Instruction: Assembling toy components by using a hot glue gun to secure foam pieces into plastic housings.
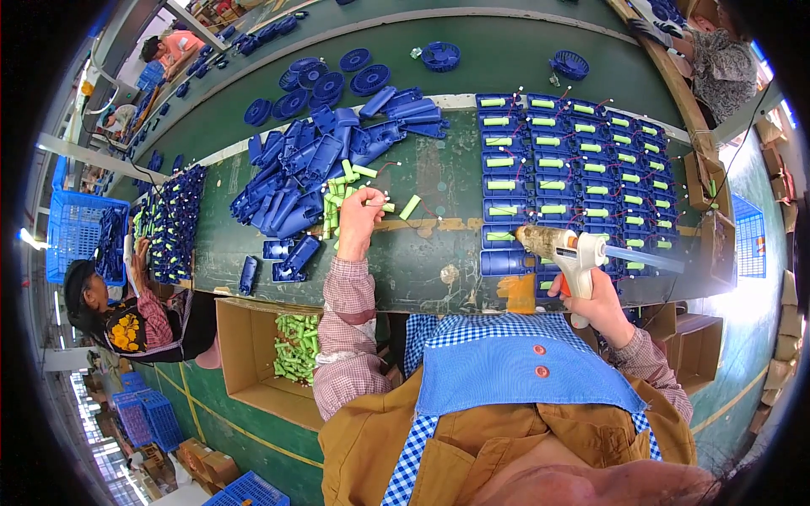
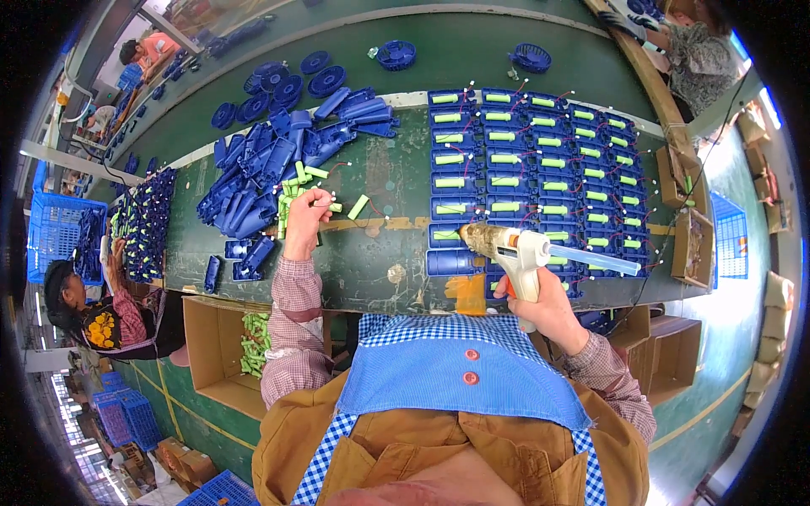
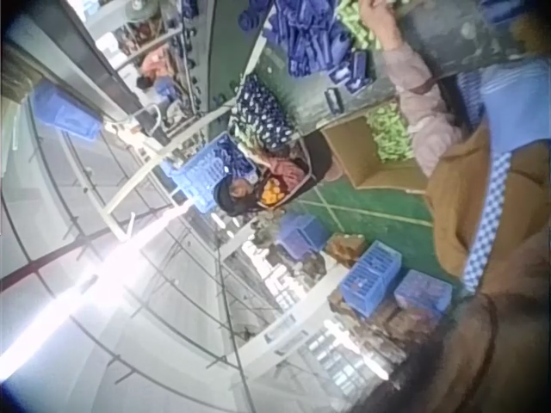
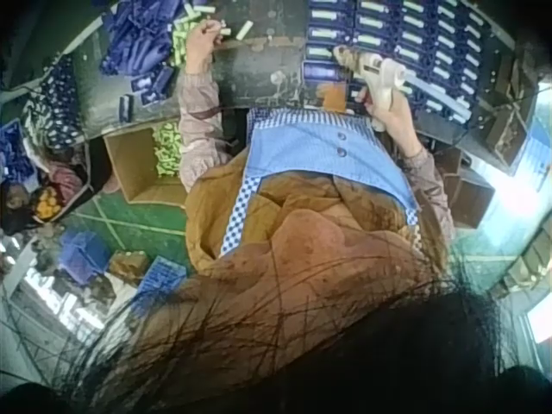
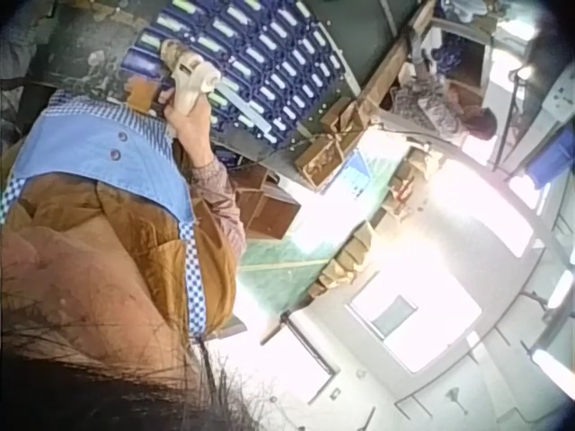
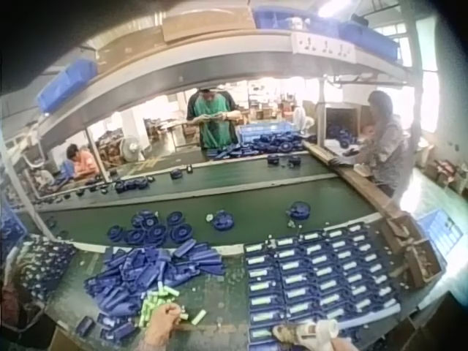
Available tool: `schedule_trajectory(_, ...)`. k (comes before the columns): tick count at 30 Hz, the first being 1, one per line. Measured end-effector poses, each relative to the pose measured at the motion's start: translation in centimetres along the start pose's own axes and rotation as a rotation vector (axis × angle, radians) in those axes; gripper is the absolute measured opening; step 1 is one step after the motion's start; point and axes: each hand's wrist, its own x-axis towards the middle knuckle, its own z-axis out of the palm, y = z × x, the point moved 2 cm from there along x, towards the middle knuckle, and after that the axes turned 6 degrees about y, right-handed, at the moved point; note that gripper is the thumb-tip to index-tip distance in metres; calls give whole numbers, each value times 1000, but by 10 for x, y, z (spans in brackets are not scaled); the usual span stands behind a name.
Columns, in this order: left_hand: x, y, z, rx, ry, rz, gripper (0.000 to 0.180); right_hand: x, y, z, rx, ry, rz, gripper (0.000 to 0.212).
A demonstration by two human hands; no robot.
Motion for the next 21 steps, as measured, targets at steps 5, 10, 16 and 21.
schedule_trajectory(5, -5, 11, -5, -152, 177, 258, 44, -2, -2, 0, -4, -4, 7, 28)
schedule_trajectory(10, -26, 33, 2, 135, 529, 563, 55, -2, -4, 1, 12, 4, 29, 29)
schedule_trajectory(16, -35, 8, 38, 595, 119, 639, 30, -2, -4, 1, -24, -22, 17, 30)
schedule_trajectory(21, -34, 12, 53, 555, 113, 555, 27, -7, -3, 0, 7, -19, 32, 30)
